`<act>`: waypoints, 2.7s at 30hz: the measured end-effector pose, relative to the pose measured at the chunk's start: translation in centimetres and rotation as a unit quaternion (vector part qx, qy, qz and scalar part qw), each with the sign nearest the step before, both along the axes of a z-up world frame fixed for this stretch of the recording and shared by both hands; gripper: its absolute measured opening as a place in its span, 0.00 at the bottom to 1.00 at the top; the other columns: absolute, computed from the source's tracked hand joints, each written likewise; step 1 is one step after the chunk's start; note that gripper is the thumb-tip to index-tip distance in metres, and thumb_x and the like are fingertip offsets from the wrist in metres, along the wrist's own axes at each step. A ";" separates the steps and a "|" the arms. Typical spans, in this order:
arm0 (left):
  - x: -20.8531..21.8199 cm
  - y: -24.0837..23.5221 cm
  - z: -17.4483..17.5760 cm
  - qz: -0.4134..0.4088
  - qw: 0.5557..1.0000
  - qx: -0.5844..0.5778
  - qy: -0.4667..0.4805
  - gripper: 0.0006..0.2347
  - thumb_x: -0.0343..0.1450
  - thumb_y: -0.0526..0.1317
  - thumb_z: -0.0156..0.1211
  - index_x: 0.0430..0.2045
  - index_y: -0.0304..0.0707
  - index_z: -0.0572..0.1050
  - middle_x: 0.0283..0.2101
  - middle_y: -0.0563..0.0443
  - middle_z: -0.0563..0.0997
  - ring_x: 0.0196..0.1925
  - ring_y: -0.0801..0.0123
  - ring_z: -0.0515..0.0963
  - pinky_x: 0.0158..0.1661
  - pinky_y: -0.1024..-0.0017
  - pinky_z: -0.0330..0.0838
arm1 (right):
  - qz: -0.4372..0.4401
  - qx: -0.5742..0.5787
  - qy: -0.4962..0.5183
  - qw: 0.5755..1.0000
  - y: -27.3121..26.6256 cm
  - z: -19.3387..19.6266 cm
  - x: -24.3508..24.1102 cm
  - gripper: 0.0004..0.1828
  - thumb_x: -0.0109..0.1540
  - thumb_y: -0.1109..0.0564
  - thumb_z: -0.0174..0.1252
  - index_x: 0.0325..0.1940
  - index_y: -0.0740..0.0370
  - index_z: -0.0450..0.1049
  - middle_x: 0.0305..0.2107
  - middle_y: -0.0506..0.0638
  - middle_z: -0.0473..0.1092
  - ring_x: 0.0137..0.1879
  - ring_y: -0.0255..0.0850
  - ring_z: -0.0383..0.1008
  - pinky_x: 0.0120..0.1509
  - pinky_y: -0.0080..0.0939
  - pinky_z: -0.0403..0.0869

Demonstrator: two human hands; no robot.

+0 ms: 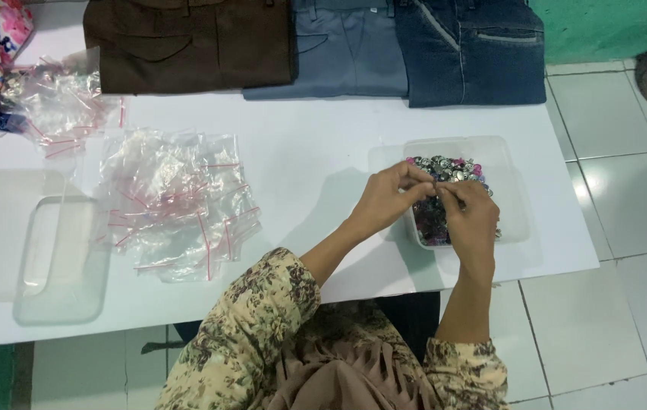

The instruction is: Bagging small metal buttons into plastic zip-lock bags

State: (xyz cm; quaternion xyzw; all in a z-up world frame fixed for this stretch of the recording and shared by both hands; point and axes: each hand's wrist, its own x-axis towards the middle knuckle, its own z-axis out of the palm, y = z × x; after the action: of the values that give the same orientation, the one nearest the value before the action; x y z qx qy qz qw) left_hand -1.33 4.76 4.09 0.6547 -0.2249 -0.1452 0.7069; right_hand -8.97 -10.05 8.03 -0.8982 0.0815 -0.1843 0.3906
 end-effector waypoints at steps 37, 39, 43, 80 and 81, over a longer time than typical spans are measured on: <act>0.3 -0.4 -0.2 -0.007 0.997 0.032 -0.072 0.07 0.68 0.37 0.68 0.38 0.44 0.82 0.29 0.49 0.86 0.36 0.61 0.86 0.43 0.67 0.78 | 0.011 0.221 -0.014 0.975 -1.8 -3.2 0.0 0.08 0.69 0.59 0.62 0.47 0.67 0.80 0.29 0.56 0.77 0.32 0.37 0.76 0.38 0.30 0.69; 0.2 0.1 0.4 -0.014 0.999 0.005 -0.035 0.07 0.70 0.37 0.66 0.40 0.44 0.82 0.30 0.52 0.87 0.38 0.65 0.87 0.44 0.70 0.78 | 0.020 0.216 -0.018 0.976 -1.0 -1.9 -0.2 0.07 0.69 0.61 0.62 0.48 0.68 0.81 0.30 0.59 0.78 0.33 0.40 0.77 0.39 0.33 0.72; 0.3 0.7 0.5 -0.014 0.999 -0.003 -0.029 0.07 0.71 0.37 0.66 0.41 0.43 0.82 0.30 0.52 0.86 0.37 0.67 0.86 0.43 0.71 0.77 | 0.039 0.229 -0.024 0.972 -0.9 -2.4 -0.2 0.11 0.66 0.63 0.64 0.51 0.73 0.79 0.30 0.62 0.77 0.35 0.41 0.77 0.41 0.36 0.73; 4.1 14.6 -9.2 0.257 0.936 0.214 -0.112 0.04 0.73 0.33 0.60 0.36 0.35 0.81 0.34 0.45 0.79 0.40 0.55 0.82 0.43 0.65 0.79 | 0.107 0.057 0.079 0.989 14.8 -9.3 9.8 0.05 0.66 0.62 0.62 0.43 0.60 0.84 0.34 0.55 0.76 0.41 0.45 0.78 0.43 0.41 0.76; 4.1 14.5 -9.4 0.258 0.932 0.223 -0.119 0.04 0.73 0.34 0.60 0.36 0.37 0.81 0.34 0.46 0.79 0.40 0.56 0.82 0.42 0.66 0.79 | 0.113 0.052 0.079 0.989 14.8 -9.2 9.6 0.07 0.66 0.63 0.60 0.44 0.60 0.83 0.34 0.56 0.75 0.39 0.43 0.77 0.40 0.40 0.74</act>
State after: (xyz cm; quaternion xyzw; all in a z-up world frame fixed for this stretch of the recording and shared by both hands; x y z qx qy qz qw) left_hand 2.76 19.26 -5.34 0.8435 -0.0928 0.0748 0.5237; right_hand 0.67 4.76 -1.14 -0.8920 0.0189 -0.0633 0.4473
